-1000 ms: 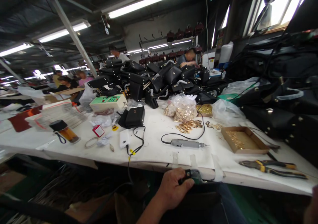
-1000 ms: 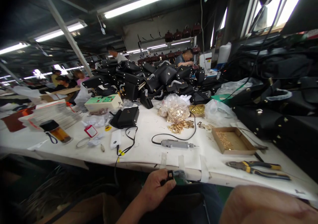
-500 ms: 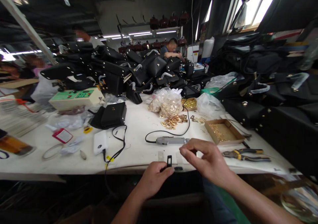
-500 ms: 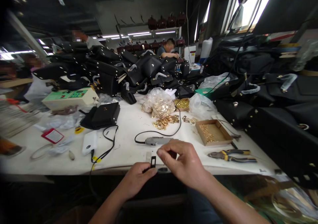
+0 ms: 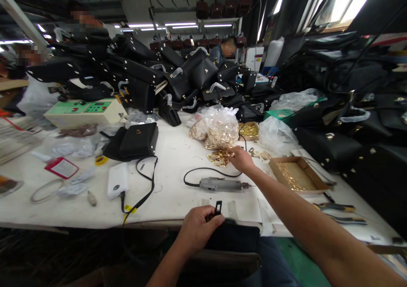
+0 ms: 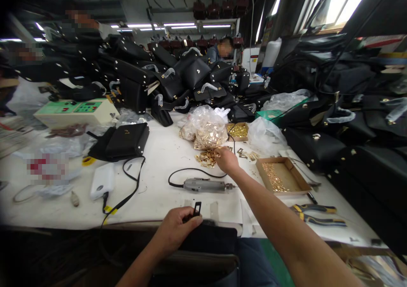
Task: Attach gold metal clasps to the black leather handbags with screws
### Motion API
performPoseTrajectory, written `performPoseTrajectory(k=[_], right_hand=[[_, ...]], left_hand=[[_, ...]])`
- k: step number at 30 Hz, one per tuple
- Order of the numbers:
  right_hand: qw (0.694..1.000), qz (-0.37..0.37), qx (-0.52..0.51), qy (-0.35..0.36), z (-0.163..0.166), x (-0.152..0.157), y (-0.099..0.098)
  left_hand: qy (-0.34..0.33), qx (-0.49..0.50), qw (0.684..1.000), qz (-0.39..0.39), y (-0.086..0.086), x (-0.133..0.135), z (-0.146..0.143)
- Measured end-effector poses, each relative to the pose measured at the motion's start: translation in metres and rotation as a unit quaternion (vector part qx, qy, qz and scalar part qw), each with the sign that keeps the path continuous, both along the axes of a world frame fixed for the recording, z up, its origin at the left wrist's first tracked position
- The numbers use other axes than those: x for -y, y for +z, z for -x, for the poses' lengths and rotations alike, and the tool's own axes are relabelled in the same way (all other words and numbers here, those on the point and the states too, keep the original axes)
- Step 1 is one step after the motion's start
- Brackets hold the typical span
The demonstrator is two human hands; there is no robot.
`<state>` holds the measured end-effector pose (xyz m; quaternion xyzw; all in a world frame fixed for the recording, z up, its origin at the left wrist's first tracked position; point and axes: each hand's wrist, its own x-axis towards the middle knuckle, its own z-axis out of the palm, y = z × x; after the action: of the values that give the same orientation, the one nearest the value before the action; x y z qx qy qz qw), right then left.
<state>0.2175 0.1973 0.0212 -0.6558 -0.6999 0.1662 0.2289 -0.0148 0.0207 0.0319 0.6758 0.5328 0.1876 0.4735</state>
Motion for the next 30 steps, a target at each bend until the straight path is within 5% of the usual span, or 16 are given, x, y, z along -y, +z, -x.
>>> performPoseTrajectory(k=[9,16,19,22,24,30], right_hand=[[0.994,0.022,-0.102,-0.015,-0.012,-0.024,-0.010],[0.941,0.053,-0.330,-0.050,-0.013,0.035,0.011],[0.891,0.093,-0.445,-0.020,-0.003,0.080,0.024],[0.785,0.149,-0.601,-0.015,0.009,0.122,0.032],[0.749,0.167,-0.641,-0.014,0.015,0.145,0.033],[0.836,0.102,-0.539,0.008,0.023,0.205,0.024]], left_hand=[[0.025,0.011,1.000,-0.010,-0.002,0.012,0.002],[0.019,-0.018,0.999,-0.040,0.003,0.022,0.002],[0.016,-0.038,0.996,-0.082,0.007,0.027,0.000],[0.012,-0.054,0.991,-0.121,0.012,0.032,-0.002],[0.009,-0.062,0.988,-0.140,0.014,0.037,-0.003],[0.053,-0.025,0.979,-0.197,0.011,0.060,-0.005]])
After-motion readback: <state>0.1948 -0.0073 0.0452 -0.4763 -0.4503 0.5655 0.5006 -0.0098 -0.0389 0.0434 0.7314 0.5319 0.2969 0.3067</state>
